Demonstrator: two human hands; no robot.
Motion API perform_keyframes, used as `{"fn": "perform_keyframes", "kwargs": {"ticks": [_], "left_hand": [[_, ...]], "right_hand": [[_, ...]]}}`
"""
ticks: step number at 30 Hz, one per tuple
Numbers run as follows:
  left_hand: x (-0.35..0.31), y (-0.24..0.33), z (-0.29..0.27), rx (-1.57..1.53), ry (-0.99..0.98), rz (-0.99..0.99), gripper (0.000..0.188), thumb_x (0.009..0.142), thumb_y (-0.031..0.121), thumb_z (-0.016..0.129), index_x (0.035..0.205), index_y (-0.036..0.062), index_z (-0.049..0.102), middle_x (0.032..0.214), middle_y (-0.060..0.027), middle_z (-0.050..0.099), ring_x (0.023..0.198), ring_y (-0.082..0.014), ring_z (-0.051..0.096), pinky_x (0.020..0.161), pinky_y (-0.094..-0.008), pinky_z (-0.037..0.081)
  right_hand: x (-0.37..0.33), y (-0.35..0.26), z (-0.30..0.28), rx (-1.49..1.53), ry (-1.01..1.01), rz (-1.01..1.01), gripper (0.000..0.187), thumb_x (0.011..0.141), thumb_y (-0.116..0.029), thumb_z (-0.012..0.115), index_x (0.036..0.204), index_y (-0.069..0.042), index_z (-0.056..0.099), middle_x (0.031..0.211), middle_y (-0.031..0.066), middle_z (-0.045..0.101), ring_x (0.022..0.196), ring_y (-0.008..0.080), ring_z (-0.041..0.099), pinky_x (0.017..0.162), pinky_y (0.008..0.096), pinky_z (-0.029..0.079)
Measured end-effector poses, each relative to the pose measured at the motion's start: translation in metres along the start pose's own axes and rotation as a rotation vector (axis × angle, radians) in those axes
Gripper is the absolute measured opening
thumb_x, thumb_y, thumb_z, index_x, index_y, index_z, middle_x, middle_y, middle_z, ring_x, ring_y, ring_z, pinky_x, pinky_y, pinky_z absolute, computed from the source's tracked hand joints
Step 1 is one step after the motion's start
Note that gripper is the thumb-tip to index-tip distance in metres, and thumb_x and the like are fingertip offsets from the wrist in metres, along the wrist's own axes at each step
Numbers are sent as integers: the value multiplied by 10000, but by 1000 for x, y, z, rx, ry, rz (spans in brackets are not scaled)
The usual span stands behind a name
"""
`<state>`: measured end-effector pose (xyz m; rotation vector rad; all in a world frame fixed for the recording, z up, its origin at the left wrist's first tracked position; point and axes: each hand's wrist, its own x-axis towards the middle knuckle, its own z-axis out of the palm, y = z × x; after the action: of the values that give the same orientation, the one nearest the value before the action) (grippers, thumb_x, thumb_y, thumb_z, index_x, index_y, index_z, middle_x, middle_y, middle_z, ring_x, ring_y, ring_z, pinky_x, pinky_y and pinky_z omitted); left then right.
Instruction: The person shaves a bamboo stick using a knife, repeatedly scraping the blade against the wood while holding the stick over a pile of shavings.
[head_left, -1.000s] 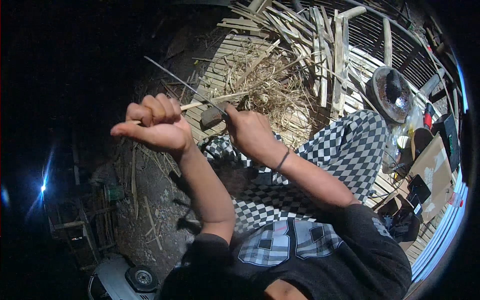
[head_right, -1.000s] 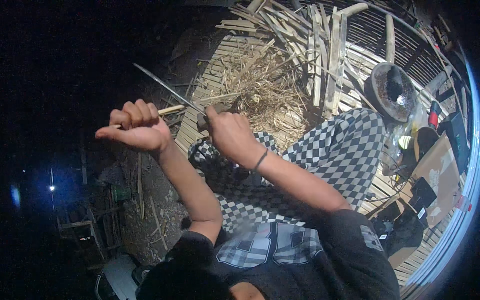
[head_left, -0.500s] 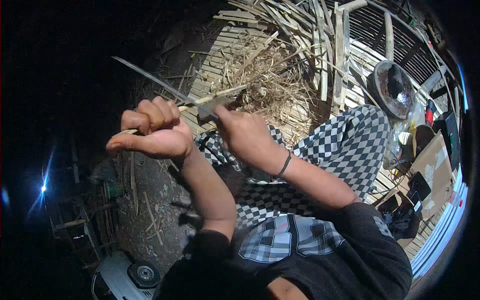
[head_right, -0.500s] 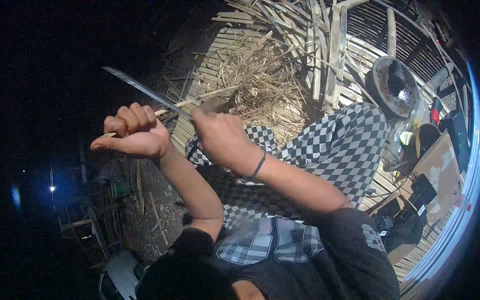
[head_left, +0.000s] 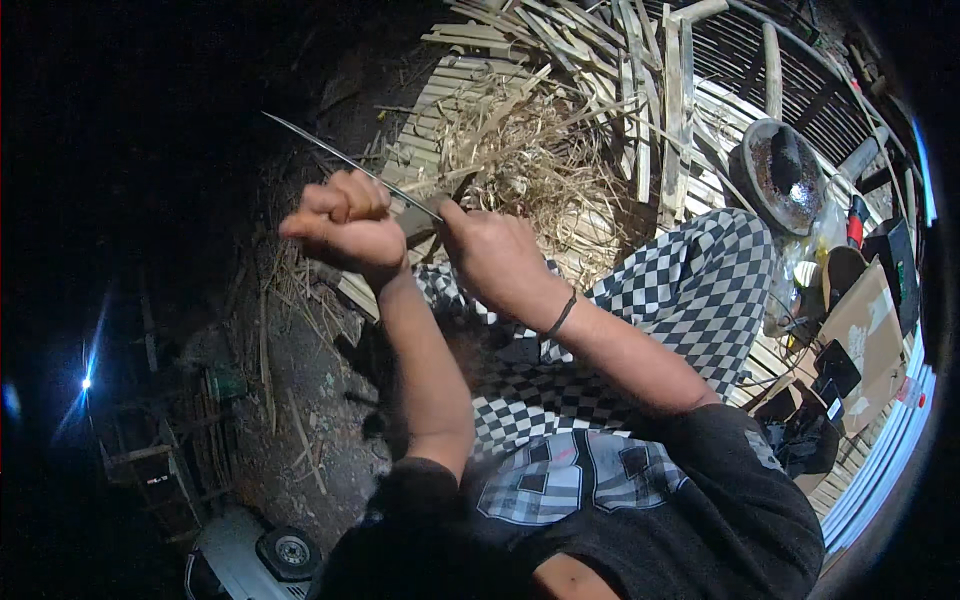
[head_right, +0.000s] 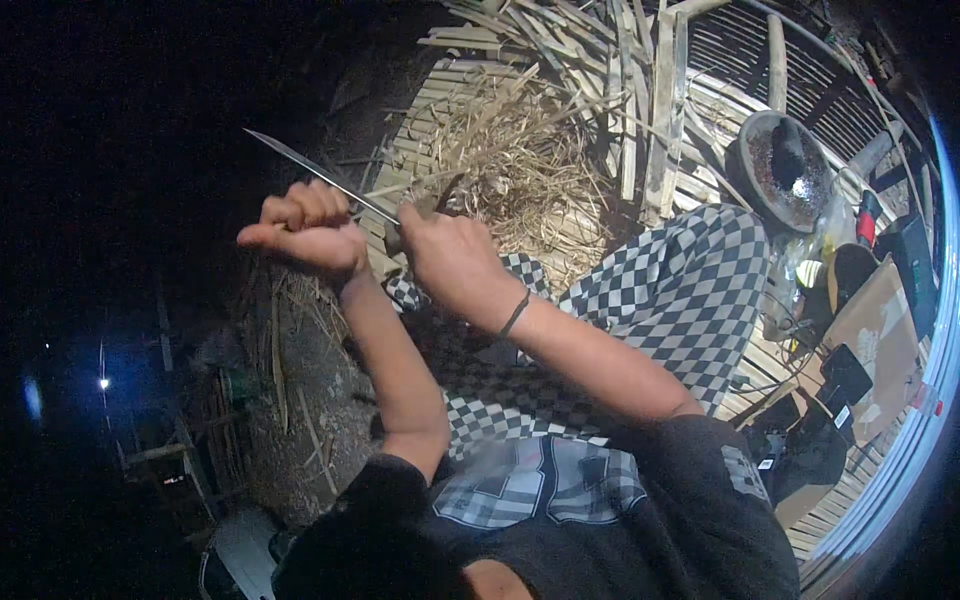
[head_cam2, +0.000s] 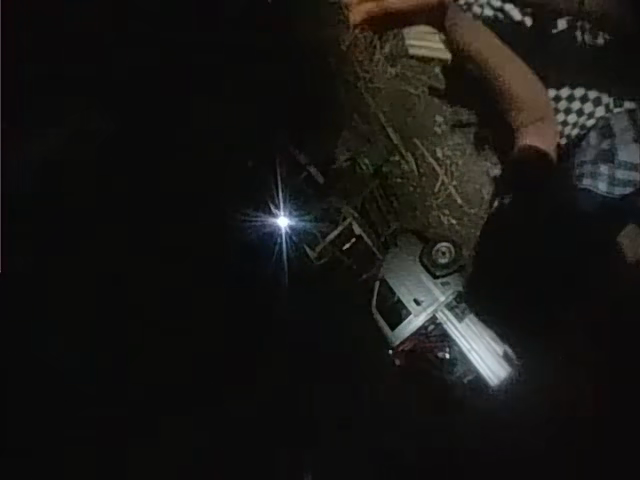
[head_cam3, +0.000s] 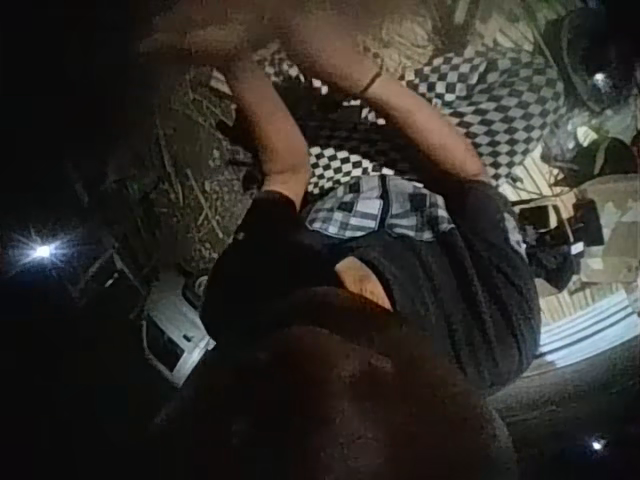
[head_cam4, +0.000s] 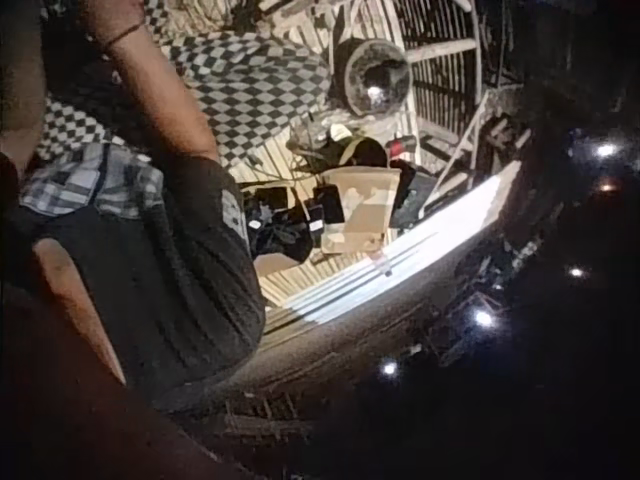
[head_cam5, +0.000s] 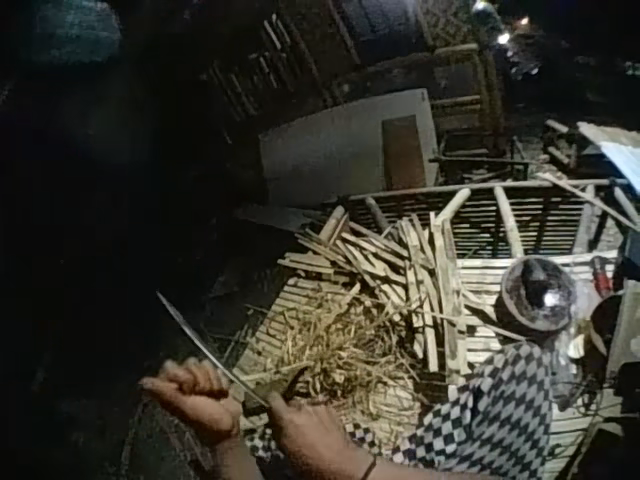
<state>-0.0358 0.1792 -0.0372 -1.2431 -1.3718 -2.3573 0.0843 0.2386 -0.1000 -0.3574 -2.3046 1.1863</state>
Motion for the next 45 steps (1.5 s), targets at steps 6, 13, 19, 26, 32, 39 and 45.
{"fn": "perform_keyframes", "kwargs": {"ticks": [6,13,19,26,32,39,45], "left_hand": [[4,26,11,-52,24,36,645,943,709,299,625,151,236,490,49,200,427,-69,136,372,-254,99],[42,95,12,62,148,123,634,958,702,256,606,176,227,484,52,190,428,-60,112,359,-235,69],[54,56,4,125,143,-39,633,921,736,342,616,198,208,506,66,186,447,-70,110,392,-256,61],[50,55,7,96,142,-36,642,930,735,305,612,189,185,479,64,173,424,-63,89,375,-240,54],[43,60,12,84,163,-12,642,929,729,323,614,185,192,480,61,172,429,-62,87,380,-244,48],[35,60,-9,-26,157,-21,639,930,728,313,620,179,208,484,55,185,434,-63,88,377,-237,53],[24,66,-5,-32,143,5,625,949,706,280,626,175,216,481,52,184,430,-57,92,359,-232,58]], "right_hand": [[-1,57,16,-181,-54,130,156,883,-116,548,1021,-43,554,721,213,645,681,424,645,606,530,497],[-10,12,-8,-208,-104,75,196,874,-106,549,1064,-60,540,704,198,644,666,408,648,604,517,499],[-6,40,8,-122,-125,127,194,892,-139,552,1069,-60,561,681,215,628,680,432,637,619,537,492],[-10,-6,-1,13,2,-73,275,857,-118,591,1124,-66,557,698,190,637,681,402,642,604,491,505],[1,50,32,-128,-30,76,246,859,-138,588,1095,-73,558,709,206,644,675,405,647,581,509,504],[-1,51,36,-133,-88,100,216,871,-136,577,1072,-60,554,702,210,644,682,413,649,595,535,496],[-8,-8,13,-44,-37,-80,237,831,-101,596,1059,-66,538,768,158,654,719,377,656,600,482,507]]}}
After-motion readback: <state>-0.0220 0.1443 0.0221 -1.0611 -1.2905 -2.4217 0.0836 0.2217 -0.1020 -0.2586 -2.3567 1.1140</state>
